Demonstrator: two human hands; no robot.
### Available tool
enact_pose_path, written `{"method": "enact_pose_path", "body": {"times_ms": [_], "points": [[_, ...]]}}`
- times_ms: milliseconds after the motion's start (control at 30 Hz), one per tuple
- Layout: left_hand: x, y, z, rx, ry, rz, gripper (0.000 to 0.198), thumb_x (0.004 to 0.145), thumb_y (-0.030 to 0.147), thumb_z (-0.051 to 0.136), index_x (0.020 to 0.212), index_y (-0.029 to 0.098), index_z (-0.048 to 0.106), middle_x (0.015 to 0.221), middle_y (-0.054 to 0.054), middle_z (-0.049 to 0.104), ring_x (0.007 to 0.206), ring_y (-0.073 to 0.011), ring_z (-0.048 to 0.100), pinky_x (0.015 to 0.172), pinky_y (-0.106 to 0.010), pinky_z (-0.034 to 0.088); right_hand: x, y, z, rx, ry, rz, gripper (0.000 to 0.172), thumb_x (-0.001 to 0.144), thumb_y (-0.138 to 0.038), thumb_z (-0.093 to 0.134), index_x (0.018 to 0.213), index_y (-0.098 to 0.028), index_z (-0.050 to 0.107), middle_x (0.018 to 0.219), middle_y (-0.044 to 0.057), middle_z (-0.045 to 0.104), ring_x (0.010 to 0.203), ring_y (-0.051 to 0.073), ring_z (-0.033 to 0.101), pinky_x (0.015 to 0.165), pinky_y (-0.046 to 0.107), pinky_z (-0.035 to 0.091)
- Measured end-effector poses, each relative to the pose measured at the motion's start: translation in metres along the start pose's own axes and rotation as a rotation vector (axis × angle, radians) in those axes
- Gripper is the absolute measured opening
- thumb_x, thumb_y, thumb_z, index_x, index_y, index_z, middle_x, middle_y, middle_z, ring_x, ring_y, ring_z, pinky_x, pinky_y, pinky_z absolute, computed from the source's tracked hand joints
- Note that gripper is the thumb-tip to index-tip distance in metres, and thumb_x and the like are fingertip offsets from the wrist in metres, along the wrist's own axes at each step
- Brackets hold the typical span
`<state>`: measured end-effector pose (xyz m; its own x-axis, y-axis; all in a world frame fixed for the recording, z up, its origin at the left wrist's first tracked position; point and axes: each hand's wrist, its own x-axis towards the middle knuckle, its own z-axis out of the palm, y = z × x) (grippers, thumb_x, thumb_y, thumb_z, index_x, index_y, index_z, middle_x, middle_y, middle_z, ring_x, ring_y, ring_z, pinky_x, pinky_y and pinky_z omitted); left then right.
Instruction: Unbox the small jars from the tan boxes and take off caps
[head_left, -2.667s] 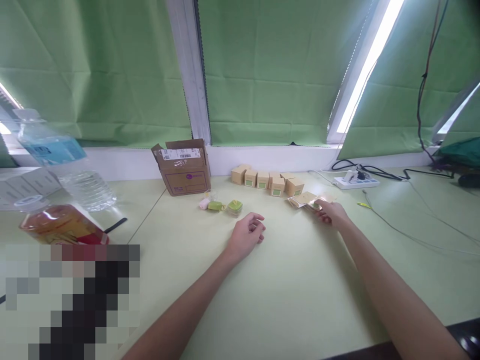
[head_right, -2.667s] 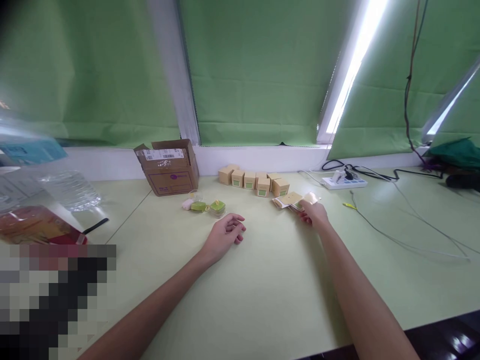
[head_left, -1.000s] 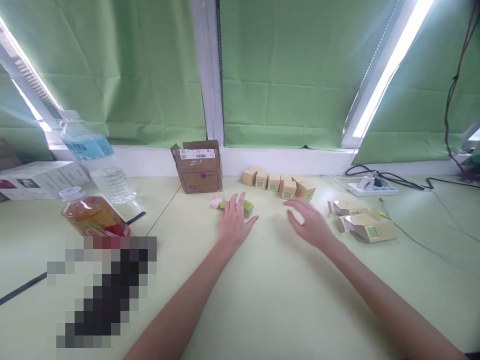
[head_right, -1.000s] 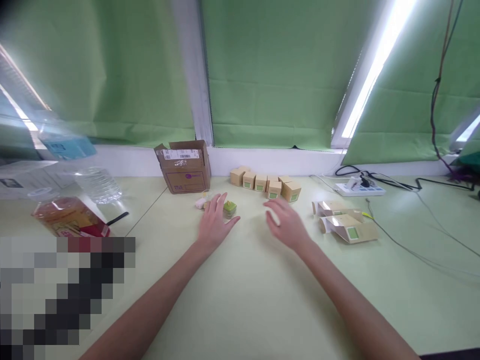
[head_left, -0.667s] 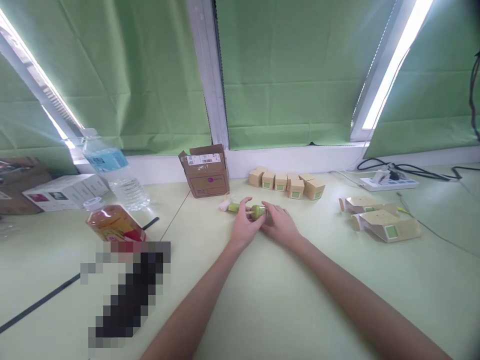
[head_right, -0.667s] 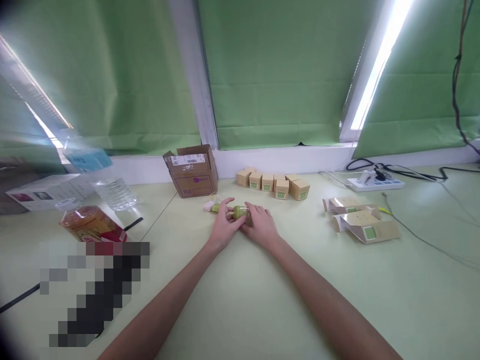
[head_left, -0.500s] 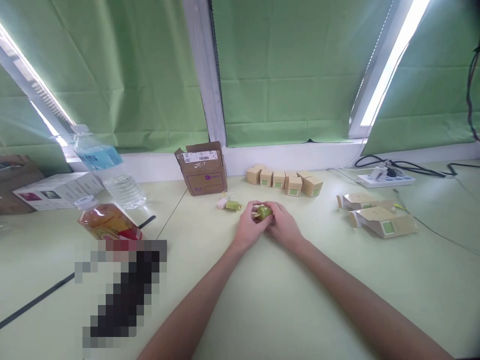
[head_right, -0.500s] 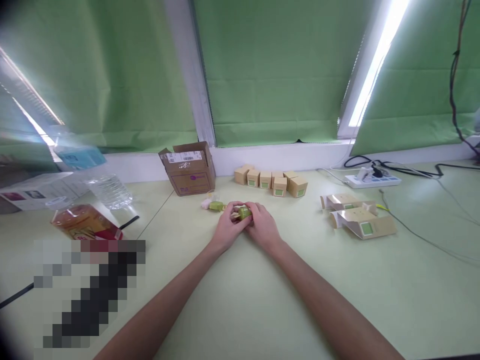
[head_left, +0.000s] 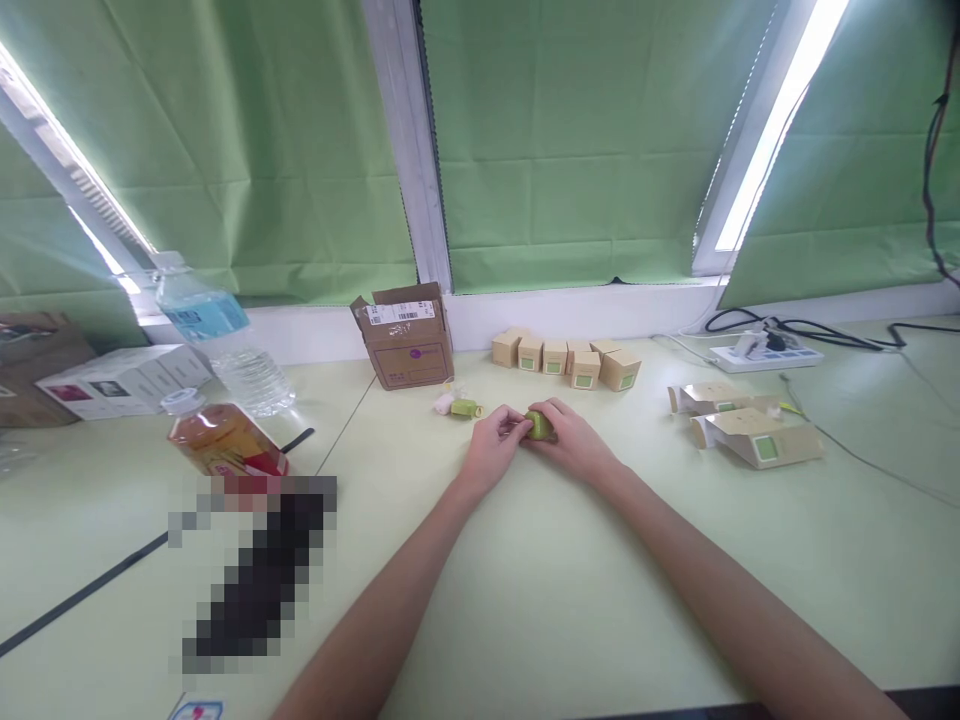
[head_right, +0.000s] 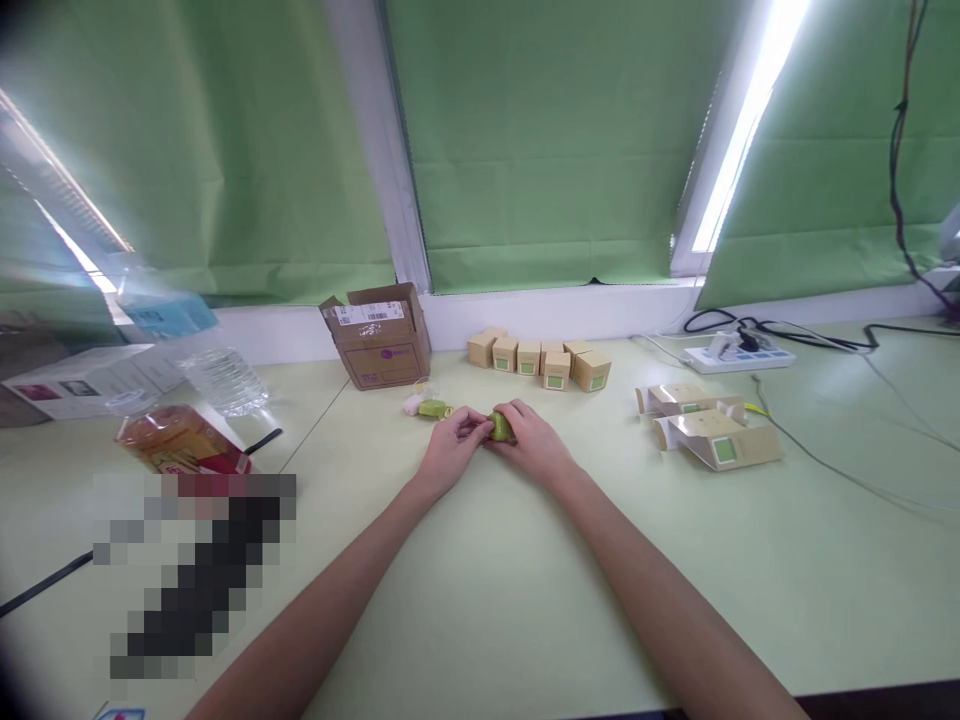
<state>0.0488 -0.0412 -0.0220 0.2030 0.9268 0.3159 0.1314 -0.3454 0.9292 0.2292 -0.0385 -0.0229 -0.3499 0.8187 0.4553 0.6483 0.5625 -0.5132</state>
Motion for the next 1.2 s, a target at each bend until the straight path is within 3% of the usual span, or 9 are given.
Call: {"method": "enact_pose_path", "body": {"times_ms": [133,300,500,667,767,867,933,1033,1200], "points": [[0.0,-0.001,0.0,0.056,0.025,0.023,0.021,0.093,0.039,0.061,0.088,0.019,0.058,0.086,-0.003,0.069,0.081,-0.0169,0.069,0.076,-0.031,0.056,0.001,0.003,-0.002,0.048,-0.014,-0.001,0.041,0.09,-0.05,0.07,0.121,-0.026,0.059,0.119,0.007,0.063,0.1,0.024,0.065,0.086,0.038,0.053],[-0.001,0.0,0.002,0.052,0.073,0.059,0.017,0.096,0.036,0.056,0.09,0.02,0.054,0.108,-0.008,0.07,0.092,-0.0183,0.068,0.08,-0.032,0.057,0.004,0.0,-0.007,0.111,-0.023,0.0,0.037,0.088,-0.05,0.071,0.115,-0.025,0.062,0.115,0.007,0.065,0.097,0.024,0.064,0.084,0.036,0.051],[0.005,-0.002,-0.007,-0.09,0.27,-0.021,0.022,0.094,0.041,0.061,0.09,0.021,0.053,0.095,-0.006,0.067,0.087,-0.0185,0.067,0.077,-0.034,0.061,0.002,0.005,-0.009,0.219,-0.037,0.131,0.052,0.08,-0.055,0.077,0.115,-0.019,0.065,0.099,0.005,0.069,0.08,0.021,0.062,0.071,0.033,0.051],[0.011,-0.006,-0.014,-0.253,0.321,-0.108,0.033,0.092,0.05,0.063,0.091,0.02,0.048,0.095,-0.004,0.064,0.073,-0.0163,0.07,0.06,-0.033,0.063,0.0,0.002,-0.002,0.31,0.044,0.246,0.063,0.079,-0.049,0.078,0.133,-0.023,0.058,0.111,0.005,0.069,0.071,0.015,0.06,0.075,0.034,0.054],[0.014,-0.009,-0.014,-0.327,0.339,-0.148,0.037,0.09,0.052,0.066,0.091,0.02,0.049,0.086,-0.004,0.067,0.063,-0.0169,0.069,0.052,-0.032,0.06,0.0,-0.011,0.007,0.182,0.127,0.337,0.062,0.083,-0.058,0.071,0.133,-0.022,0.059,0.12,0.008,0.064,0.077,0.018,0.063,0.08,0.037,0.054],[0.015,-0.01,-0.017,-0.395,0.382,-0.155,0.039,0.089,0.054,0.066,0.091,0.02,0.048,0.08,-0.004,0.068,0.057,-0.0168,0.068,0.049,-0.03,0.057,0.0,-0.018,0.015,0.012,0.202,0.417,0.066,0.084,-0.066,0.065,0.133,-0.021,0.061,0.121,0.011,0.058,0.097,0.026,0.065,0.084,0.04,0.053],[0.017,-0.01,-0.023,-0.432,0.424,-0.14,0.038,0.09,0.054,0.065,0.091,0.02,0.047,0.079,-0.003,0.069,0.055,-0.0155,0.067,0.049,-0.028,0.055,-0.001,-0.017,0.016,-0.028,0.189,0.418,0.065,0.086,-0.064,0.064,0.134,-0.021,0.061,0.116,0.011,0.057,0.102,0.028,0.065,0.085,0.04,0.053],[0.021,-0.007,-0.038,-0.468,0.486,-0.105,0.037,0.09,0.052,0.065,0.093,0.02,0.046,0.078,-0.002,0.068,0.055,-0.0144,0.067,0.05,-0.026,0.053,-0.004,-0.01,0.014,-0.001,0.156,0.377,0.058,0.088,-0.056,0.066,0.132,-0.019,0.062,0.111,0.009,0.058,0.096,0.026,0.066,0.086,0.039,0.053],[0.029,-0.001,-0.077,-0.568,0.781,-0.021,0.038,0.084,0.047,0.072,0.089,0.02,0.045,0.075,-0.001,0.067,0.052,-0.0149,0.067,0.048,-0.023,0.049,-0.005,-0.011,0.016,0.037,0.134,0.352,0.05,0.087,-0.049,0.069,0.127,-0.019,0.064,0.108,0.008,0.06,0.088,0.024,0.067,0.08,0.038,0.054]]}}
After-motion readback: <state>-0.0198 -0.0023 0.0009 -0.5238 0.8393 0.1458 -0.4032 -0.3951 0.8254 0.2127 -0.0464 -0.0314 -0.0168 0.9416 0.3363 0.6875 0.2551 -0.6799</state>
